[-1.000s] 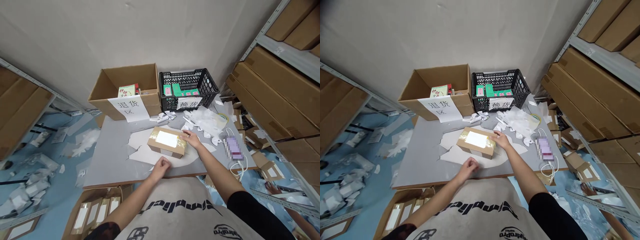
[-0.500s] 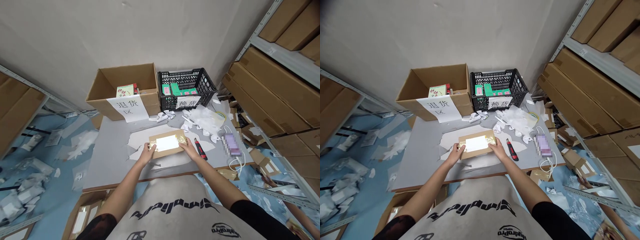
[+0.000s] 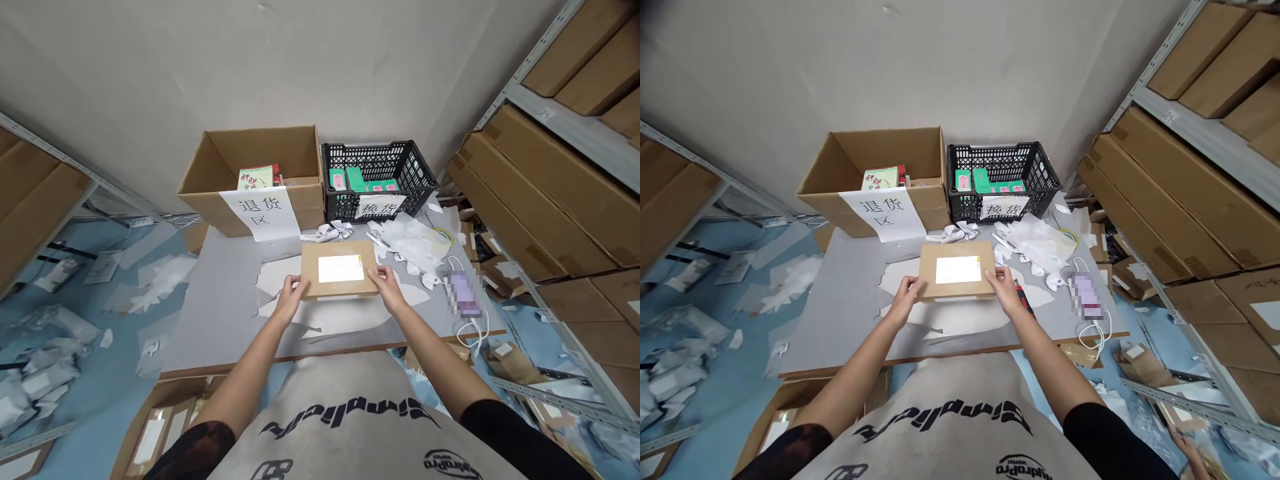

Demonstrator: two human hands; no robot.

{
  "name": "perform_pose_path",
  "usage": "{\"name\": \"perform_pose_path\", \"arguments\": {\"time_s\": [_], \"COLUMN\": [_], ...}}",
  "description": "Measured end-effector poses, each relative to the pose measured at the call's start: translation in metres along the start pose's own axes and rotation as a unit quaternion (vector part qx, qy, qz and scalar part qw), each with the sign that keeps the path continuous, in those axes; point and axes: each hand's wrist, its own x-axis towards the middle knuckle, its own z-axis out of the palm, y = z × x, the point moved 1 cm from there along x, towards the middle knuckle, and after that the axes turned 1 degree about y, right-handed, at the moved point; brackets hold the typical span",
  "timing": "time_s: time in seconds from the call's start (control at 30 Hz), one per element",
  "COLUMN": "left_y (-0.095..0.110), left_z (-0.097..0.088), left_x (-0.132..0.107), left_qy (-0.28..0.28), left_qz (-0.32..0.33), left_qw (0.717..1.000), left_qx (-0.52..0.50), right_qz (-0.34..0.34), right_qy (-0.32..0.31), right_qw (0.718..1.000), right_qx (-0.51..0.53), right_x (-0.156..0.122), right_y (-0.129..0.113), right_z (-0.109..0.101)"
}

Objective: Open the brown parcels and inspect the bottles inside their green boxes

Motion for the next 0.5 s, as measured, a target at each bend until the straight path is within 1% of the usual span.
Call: {"name": "perform_pose_path", "arguments": {"time_s": [0.07, 0.1, 0.17, 0.23, 0.3, 0.37, 0.43, 0.5], "left_y": [-0.015, -0.022, -0.033, -0.039, -0.037, -0.031, -0.023, -0.014], "left_z": [0.009, 0.013, 0.018, 0.018, 0.016, 0.012, 0.008, 0.003], "left_x": [0.0, 0.0, 0.001, 0.003, 0.006, 0.009, 0.007, 0.002], "left_qy": [0.023, 0.024, 0.017, -0.004, -0.044, -0.076, -0.086, -0.096], "left_qz": [-0.036, -0.049, -0.072, -0.092, -0.105, -0.107, -0.095, -0.068], "left_qw": [0.999, 0.998, 0.997, 0.995, 0.994, 0.991, 0.99, 0.99], "left_qx": [0.023, 0.028, 0.032, 0.023, -0.007, -0.04, -0.056, -0.079], "right_qz": [0.045, 0.064, 0.081, 0.085, 0.099, 0.108, 0.097, 0.071], "right_qy": [-0.026, -0.04, -0.056, -0.063, -0.075, -0.097, -0.108, -0.095], "right_qw": [0.999, 0.997, 0.995, 0.993, 0.99, 0.987, 0.987, 0.989], "right_qx": [0.009, 0.013, 0.026, 0.047, 0.064, 0.064, 0.064, 0.084], "right_x": [-0.006, -0.009, -0.013, -0.014, -0.011, -0.007, -0.003, 0.0], "right_y": [0.016, 0.024, 0.037, 0.043, 0.041, 0.032, 0.02, 0.008], "right_z": [0.003, 0.005, 0.006, 0.007, 0.007, 0.006, 0.002, -0.005]}}
